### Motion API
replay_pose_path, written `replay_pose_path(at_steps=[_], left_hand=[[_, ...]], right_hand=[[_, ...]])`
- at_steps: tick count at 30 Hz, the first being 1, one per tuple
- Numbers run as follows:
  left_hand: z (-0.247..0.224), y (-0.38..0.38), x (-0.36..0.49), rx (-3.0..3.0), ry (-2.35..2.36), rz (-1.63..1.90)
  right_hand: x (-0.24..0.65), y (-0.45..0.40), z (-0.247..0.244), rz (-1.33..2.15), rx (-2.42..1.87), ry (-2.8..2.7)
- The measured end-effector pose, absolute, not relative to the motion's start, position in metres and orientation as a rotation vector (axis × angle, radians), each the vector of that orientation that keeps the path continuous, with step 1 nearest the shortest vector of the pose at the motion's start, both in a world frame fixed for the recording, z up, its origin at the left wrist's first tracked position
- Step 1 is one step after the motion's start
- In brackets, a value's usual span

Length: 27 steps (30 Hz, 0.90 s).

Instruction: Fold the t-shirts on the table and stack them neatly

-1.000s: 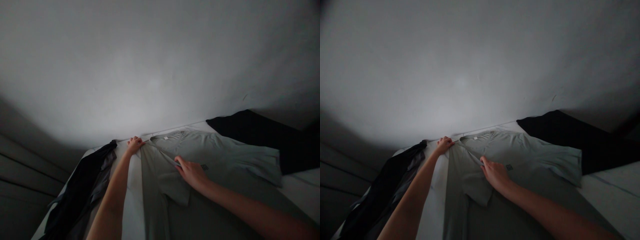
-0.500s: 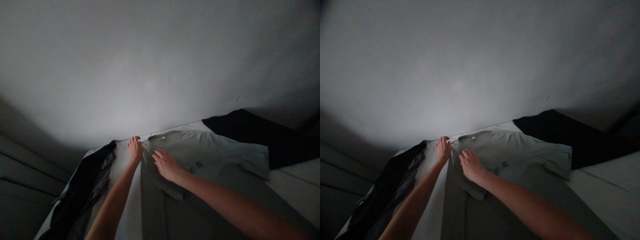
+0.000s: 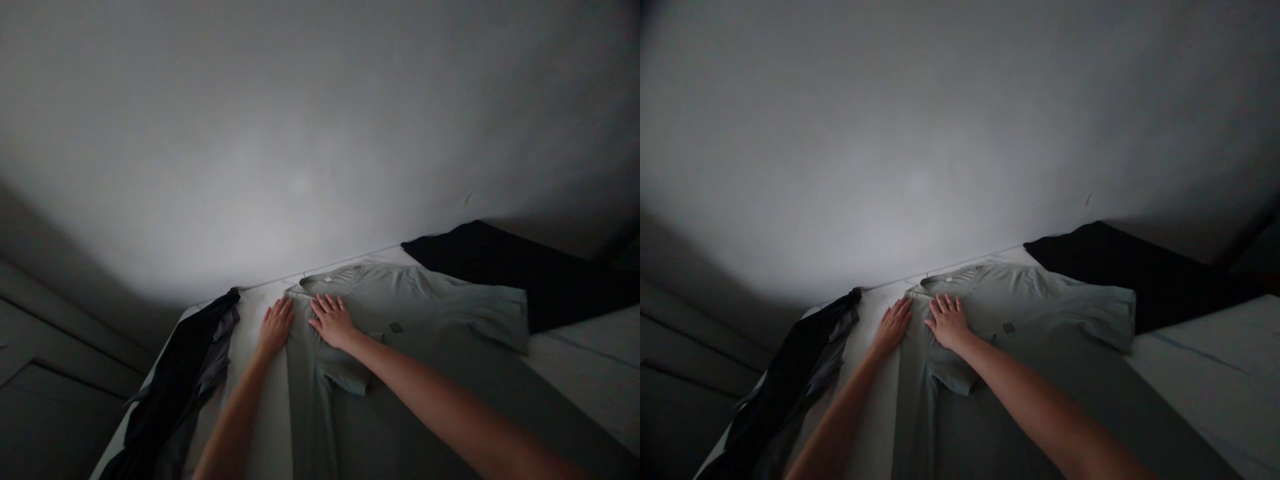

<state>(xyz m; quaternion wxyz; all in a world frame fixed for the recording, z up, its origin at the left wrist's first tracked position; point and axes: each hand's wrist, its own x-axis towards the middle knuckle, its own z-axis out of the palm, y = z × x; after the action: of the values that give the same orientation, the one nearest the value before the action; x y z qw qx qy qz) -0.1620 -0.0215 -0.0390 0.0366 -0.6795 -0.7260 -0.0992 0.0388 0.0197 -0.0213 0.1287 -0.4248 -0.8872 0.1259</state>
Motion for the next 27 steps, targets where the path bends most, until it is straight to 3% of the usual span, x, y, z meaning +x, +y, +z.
replay_pose_path(at_steps=[7, 17, 27], left_hand=[[-0.034, -0.023, -0.155, -1.991, -2.349, -0.204], [-0.015, -0.009, -0.164, -1.921, -2.455, -0.416], [0.006, 0.043, -0.173, -1.906, -2.504, -0.243]], right_hand=[[0.006, 0.021, -0.018, 0.367, -0.866, -2.666], [-0.002, 0.033, -0.029, 0.381, -0.863, -2.691], [0.000, 0.032, -0.022, 0.383, -0.898, -2.678]])
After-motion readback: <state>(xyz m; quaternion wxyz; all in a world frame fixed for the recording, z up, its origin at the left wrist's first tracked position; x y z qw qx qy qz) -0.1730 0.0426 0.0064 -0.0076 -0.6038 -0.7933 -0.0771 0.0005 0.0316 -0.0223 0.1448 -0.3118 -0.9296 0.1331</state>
